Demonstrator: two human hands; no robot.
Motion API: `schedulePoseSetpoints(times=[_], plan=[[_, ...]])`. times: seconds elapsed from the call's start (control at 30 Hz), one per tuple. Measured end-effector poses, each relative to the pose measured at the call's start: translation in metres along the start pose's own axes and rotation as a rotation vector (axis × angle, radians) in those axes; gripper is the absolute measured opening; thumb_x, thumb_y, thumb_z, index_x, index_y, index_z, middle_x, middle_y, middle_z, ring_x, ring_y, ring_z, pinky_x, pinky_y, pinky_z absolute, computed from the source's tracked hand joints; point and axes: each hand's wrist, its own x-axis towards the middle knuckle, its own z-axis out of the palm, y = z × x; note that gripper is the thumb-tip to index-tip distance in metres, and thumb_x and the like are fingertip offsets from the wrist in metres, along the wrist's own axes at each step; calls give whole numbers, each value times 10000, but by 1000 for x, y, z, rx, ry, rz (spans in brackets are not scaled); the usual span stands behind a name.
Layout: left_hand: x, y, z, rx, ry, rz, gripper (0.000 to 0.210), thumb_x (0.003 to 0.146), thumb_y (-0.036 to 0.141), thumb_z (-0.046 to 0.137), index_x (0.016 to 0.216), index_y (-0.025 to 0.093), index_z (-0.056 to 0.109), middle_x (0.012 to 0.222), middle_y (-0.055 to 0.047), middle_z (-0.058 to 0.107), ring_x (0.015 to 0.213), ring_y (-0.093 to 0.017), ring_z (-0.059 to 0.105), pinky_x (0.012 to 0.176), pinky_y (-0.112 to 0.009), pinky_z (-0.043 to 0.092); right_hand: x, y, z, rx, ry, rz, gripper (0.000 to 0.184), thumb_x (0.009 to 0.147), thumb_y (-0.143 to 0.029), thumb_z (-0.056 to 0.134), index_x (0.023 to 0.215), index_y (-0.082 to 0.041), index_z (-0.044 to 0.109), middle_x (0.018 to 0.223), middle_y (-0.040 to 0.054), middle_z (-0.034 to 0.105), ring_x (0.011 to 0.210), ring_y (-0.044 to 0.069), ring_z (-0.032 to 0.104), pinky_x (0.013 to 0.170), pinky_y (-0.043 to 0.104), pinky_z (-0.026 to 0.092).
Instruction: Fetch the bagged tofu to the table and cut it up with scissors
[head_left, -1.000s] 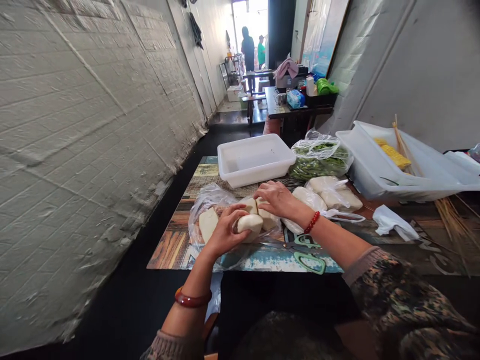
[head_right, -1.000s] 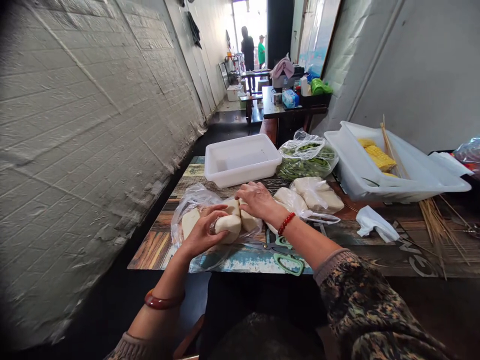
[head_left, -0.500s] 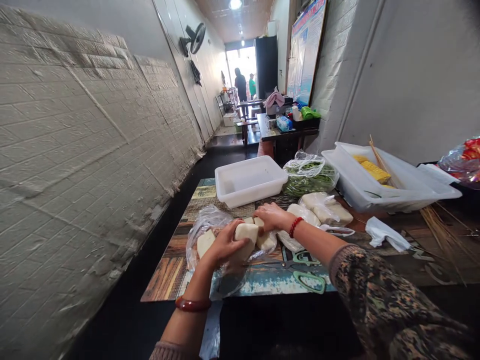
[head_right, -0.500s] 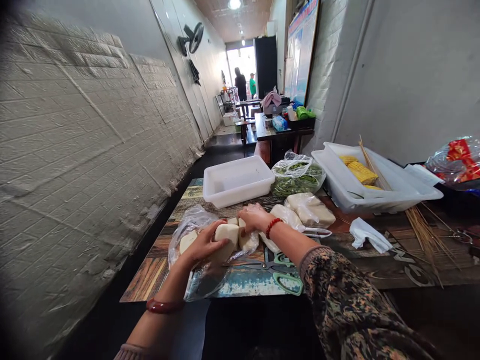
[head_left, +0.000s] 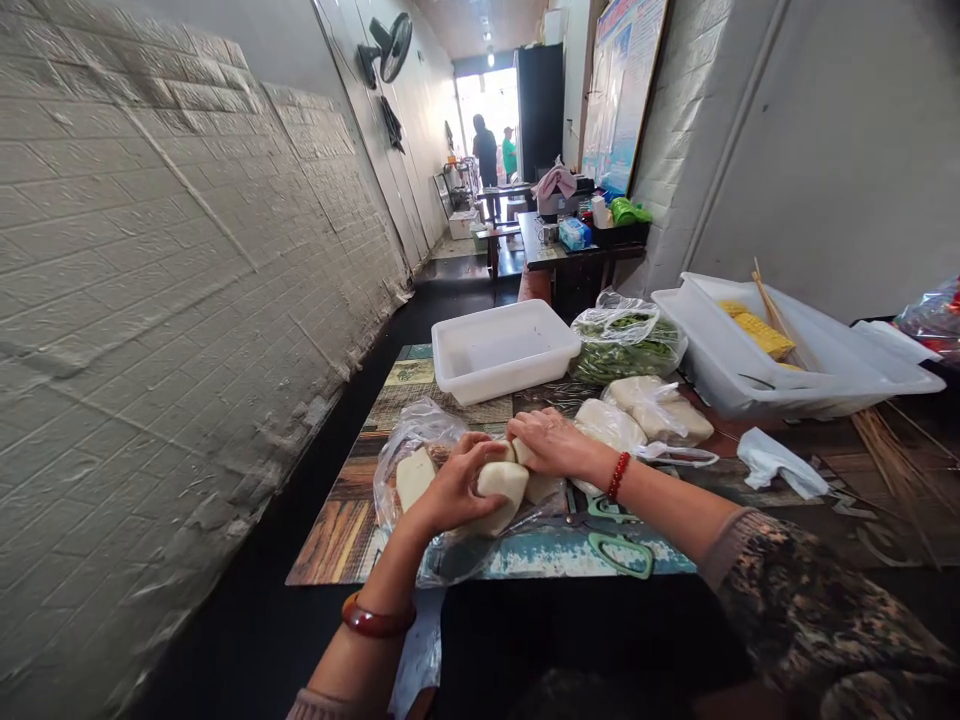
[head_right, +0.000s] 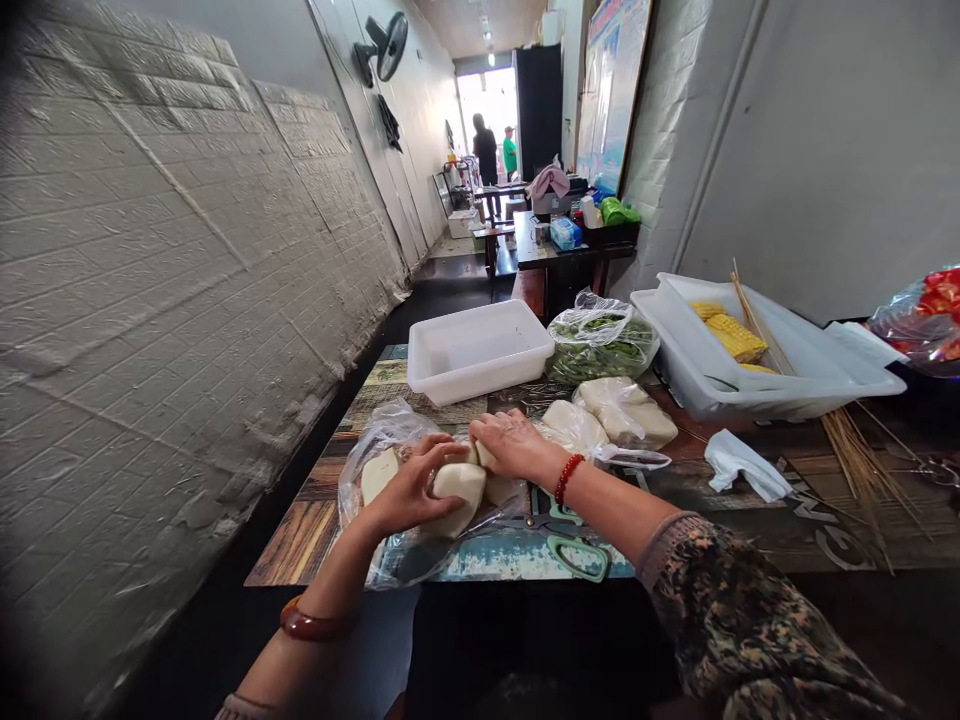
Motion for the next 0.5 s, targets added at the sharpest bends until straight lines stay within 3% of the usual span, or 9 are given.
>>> schedulePoseSetpoints(times=[0.27,0.4,0.5], plan=[[0,-11,8,-87,-4,-65,858,603,218,795,1368,211,406,1312,-116,518,1224,-291,514,1077,-497,397,-6,-5,5,11,57,-8,310,775,-160,641,1075,-167,563,1110,87,600,1028,250,547,833,338,413],[1,-10,13,-125,-42,-28,880,573,212,811,1360,199,416,1358,-125,508,1270,-307,481,1114,-506,351,-7,-4,6,36,61,-30,314,762,-152,632,1070,-156,570,1097,97,598,1032,256,538,852,349,414],[-1,-6,18,-142,-9,-47,811,589,185,780,1318,179,424,1326,-127,527,1229,-293,511,1090,-483,382,-8,-2,7,66,58,-44,300,760,-144,626,1055,-156,572,1083,90,600,1016,235,545,858,328,420]])
